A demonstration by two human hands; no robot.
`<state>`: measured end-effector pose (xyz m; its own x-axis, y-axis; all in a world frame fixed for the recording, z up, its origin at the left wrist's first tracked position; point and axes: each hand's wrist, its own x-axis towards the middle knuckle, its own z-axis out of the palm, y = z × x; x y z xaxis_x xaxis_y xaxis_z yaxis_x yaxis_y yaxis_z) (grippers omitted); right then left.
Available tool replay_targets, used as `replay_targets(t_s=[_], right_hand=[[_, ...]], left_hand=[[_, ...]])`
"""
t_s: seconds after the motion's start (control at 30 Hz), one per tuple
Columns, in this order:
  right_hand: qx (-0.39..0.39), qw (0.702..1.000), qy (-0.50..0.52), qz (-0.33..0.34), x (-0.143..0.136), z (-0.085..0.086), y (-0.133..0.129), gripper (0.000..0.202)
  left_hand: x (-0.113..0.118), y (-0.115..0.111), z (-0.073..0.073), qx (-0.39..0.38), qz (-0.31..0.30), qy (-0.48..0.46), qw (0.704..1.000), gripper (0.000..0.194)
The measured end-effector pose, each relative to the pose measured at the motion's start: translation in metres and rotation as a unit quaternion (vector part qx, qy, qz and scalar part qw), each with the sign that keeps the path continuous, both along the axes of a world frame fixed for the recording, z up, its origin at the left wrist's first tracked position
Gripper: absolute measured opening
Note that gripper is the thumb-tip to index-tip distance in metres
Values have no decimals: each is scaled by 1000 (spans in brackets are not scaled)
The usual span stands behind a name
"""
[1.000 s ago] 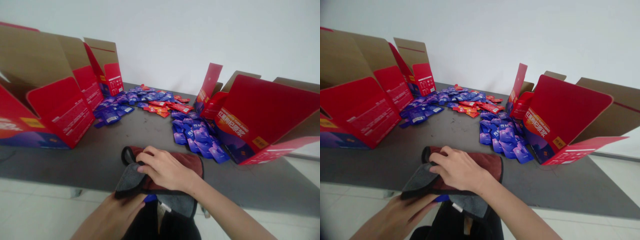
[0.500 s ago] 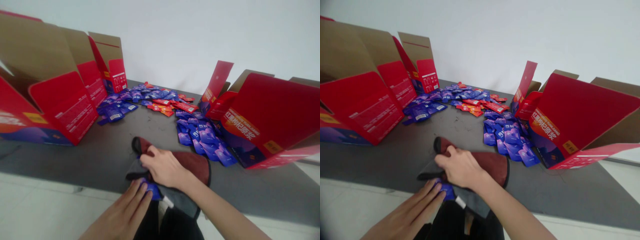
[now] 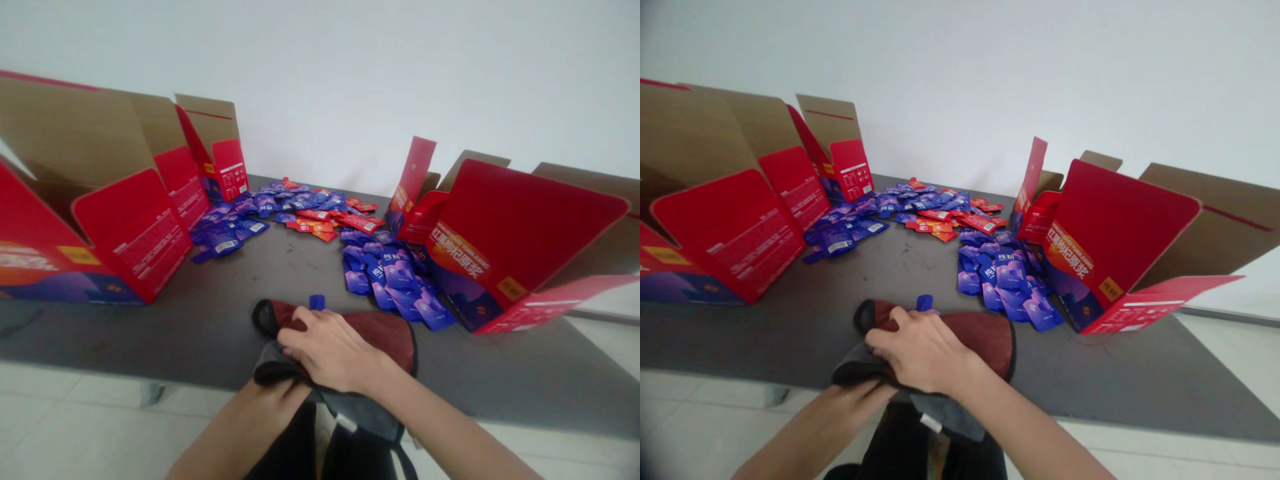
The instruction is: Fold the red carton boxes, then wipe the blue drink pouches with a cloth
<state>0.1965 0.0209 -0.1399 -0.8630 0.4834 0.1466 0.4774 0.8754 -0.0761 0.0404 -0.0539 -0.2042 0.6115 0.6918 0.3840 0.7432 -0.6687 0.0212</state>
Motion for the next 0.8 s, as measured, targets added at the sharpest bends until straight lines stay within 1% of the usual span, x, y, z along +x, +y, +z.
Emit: replay_targets(t_s=[0.07, 0.1, 0.17, 0.2, 0.27, 0.33, 0.37, 0.4, 0.47, 0.53, 0.57, 0.63, 0.67, 0.73, 0.8], right_hand=[[7, 1000, -7, -24, 0, -12, 11, 21], [9, 999, -8, -31, 0, -17, 19, 23], [12, 999, -10, -48, -2, -24, 37, 26], [11, 998, -13, -67, -3, -26, 48, 26], [7, 992, -21, -124, -7, -25, 69, 26], [1, 984, -27, -177, -10, -17, 84, 26], [1, 981, -23, -192, -10, -11, 87, 26], [4, 981, -9, -195, -9, -3, 86, 26], [10, 985, 37, -169, -4, 12, 71, 27], [9, 991, 74, -112, 1, 22, 46, 28], [7, 995, 64, -81, 4, 23, 33, 27], [5, 999, 16, -40, 6, 18, 13, 24], [4, 999, -9, -34, 6, 13, 7, 23], [0, 999, -39, -38, 4, 0, 8, 24], [-3, 998, -45, -50, 0, -12, 22, 27]], left_hand=[[10, 6, 6, -41, 19, -2, 999, 49], [13, 9, 8, -48, 26, -7, 998, 49], [16, 12, 8, -25, 29, -19, 999, 48], [16, 14, 7, -6, 27, -19, 999, 48], [14, 16, 3, 24, 15, -15, 999, 46], [12, 17, 0, 19, 7, -5, 1000, 46], [11, 18, 0, 6, 8, -2, 1000, 47], [11, 18, 0, -9, 12, 0, 1000, 48], [11, 18, 2, -47, 24, 3, 999, 52], [13, 16, 6, -96, 37, 5, 995, 52], [14, 15, 7, -120, 40, 7, 992, 50], [15, 12, 9, -149, 44, 6, 988, 44], [16, 11, 10, -149, 43, 2, 988, 42], [15, 11, 8, -117, 39, -13, 992, 43], [14, 13, 6, -52, 29, -30, 998, 46]])
